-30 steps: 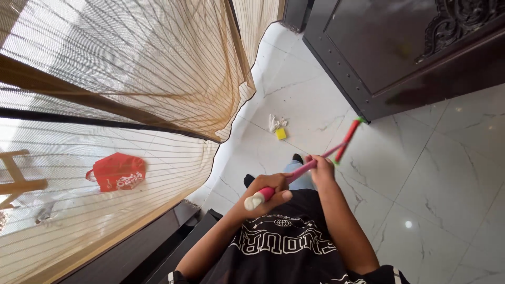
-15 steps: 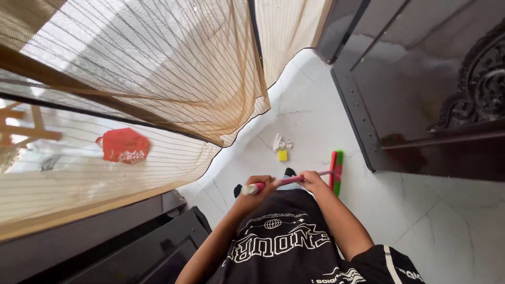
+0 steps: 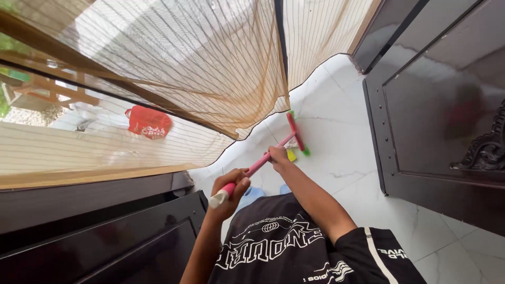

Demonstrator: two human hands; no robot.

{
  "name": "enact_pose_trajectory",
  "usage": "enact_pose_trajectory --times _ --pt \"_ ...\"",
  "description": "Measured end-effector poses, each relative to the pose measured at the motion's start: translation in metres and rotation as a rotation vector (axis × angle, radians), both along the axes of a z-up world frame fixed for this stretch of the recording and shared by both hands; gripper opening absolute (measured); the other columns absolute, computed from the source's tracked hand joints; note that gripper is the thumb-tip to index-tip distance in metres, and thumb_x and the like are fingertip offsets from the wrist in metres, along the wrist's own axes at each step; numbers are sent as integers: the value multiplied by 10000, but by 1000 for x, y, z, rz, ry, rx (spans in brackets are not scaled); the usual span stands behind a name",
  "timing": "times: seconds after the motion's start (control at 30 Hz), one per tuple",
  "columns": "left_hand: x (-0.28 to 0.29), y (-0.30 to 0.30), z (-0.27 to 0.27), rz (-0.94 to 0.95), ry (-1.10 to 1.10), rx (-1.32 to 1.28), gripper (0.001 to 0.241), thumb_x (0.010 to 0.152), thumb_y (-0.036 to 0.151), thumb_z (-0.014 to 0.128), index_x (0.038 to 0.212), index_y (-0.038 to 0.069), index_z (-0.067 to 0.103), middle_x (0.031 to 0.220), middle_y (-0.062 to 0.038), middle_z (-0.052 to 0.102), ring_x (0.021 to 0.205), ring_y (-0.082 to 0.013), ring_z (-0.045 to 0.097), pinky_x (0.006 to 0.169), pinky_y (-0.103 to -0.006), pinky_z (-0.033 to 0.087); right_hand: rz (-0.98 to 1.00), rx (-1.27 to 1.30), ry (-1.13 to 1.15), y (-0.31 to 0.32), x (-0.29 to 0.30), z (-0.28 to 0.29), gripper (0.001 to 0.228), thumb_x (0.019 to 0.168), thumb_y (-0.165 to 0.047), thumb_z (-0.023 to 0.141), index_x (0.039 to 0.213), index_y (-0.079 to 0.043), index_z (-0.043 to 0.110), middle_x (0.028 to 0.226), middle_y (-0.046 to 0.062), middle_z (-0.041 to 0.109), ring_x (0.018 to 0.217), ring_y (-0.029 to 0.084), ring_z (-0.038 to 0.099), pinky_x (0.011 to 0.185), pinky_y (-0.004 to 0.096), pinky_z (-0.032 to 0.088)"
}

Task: Sweeping the tiled floor of a courtyard or veranda using a broom.

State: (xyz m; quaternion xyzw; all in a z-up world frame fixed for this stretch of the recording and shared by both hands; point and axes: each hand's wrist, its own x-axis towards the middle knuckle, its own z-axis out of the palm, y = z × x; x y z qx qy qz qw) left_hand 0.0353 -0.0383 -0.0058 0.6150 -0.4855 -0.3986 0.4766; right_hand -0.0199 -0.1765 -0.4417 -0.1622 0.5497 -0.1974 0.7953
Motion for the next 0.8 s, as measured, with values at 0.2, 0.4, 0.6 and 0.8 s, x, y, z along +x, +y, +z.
enact_pose_trajectory --times 0.2,0.4,0.6,0.8 --pt "-22 -5 60 -261 137 -115 505 1021 374 670 714 57 426 678 -21 506 676 -170 528 1118 -487 514 -179 50 -15 35 -90 78 212 879 -38 601 1057 6 495 917 112 600 795 262 688 658 394 604" --pt "-41 -33 33 -543 192 4 535 1024 430 669 712 66 431 684 -26 532 696 -173 586 1101 -481 530 -374 108 82 67 -186 61 217 871 -50 618 1037 -9 484 933 149 630 790 268 691 658 405 607" --pt "-57 -66 -29 -736 318 87 450 1070 345 637 779 48 463 839 -63 615 840 -200 627 1174 -469 481 -562 146 156 108 -258 -9 197 899 -48 598 1036 30 479 948 150 608 814 294 700 714 413 627" --pt "-49 -80 -68 -890 302 351 297 1005 228 661 824 9 571 955 -101 711 969 -228 690 902 -354 528 -765 401 94 141 -264 -55 138 841 52 510 966 84 463 934 199 604 813 343 713 769 478 664"
